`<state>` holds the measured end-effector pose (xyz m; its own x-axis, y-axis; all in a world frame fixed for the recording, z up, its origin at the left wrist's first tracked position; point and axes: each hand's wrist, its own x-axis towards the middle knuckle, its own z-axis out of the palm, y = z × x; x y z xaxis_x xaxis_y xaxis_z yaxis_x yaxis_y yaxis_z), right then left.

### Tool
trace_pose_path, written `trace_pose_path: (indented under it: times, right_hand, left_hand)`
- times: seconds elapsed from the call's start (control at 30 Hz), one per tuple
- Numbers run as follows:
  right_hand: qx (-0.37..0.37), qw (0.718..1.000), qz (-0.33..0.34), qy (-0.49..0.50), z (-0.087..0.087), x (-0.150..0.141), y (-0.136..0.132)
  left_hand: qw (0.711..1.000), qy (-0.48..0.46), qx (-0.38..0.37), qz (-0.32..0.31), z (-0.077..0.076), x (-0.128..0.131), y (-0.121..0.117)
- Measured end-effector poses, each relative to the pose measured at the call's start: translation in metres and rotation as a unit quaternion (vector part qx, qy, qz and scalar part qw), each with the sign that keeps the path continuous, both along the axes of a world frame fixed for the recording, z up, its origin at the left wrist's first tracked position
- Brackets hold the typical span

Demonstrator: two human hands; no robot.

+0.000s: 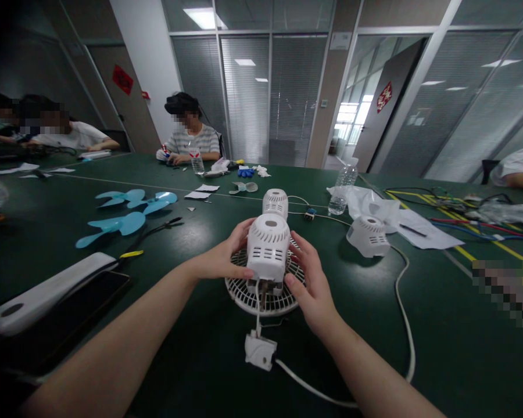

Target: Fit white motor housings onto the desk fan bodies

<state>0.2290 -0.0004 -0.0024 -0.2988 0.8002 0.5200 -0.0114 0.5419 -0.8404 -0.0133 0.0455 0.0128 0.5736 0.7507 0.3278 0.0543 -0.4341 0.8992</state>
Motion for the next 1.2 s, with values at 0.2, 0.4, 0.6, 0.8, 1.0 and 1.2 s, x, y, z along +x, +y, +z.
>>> trace_pose_path:
  times: [0.2,0.4,0.6,0.8,1.0,1.2]
  right_hand:
    - [0.001,0.999,0.018,-0.038,-0.0031,0.0012,-0.0011]
    - [0.005,0.999,0.009,-0.039,-0.0027,0.0015,-0.0019]
    - [0.016,0.999,-0.001,-0.052,-0.002,0.0013,-0.0031]
    - [0.011,0.999,-0.021,-0.047,-0.001,0.0026,-0.0004]
    - [0.023,0.999,-0.034,-0.035,-0.0012,0.0026,-0.0008]
    - [0.034,0.998,-0.033,-0.043,0.0013,0.0026,-0.0037]
  left_hand:
    - [1.0,0.001,-0.01,-0.013,0.0004,-0.0019,0.0006]
    - [0.999,-0.025,-0.023,-0.011,0.0014,0.0004,0.0003]
    - [0.999,-0.032,-0.033,-0.005,0.0024,0.0006,-0.001]
    - [0.999,-0.013,-0.038,-0.023,0.0001,-0.0019,0.0003]
    - [0.998,-0.027,-0.036,-0.032,-0.0014,-0.0018,0.0013]
    - [0.998,-0.033,-0.038,-0.039,0.0004,-0.0033,0.0006]
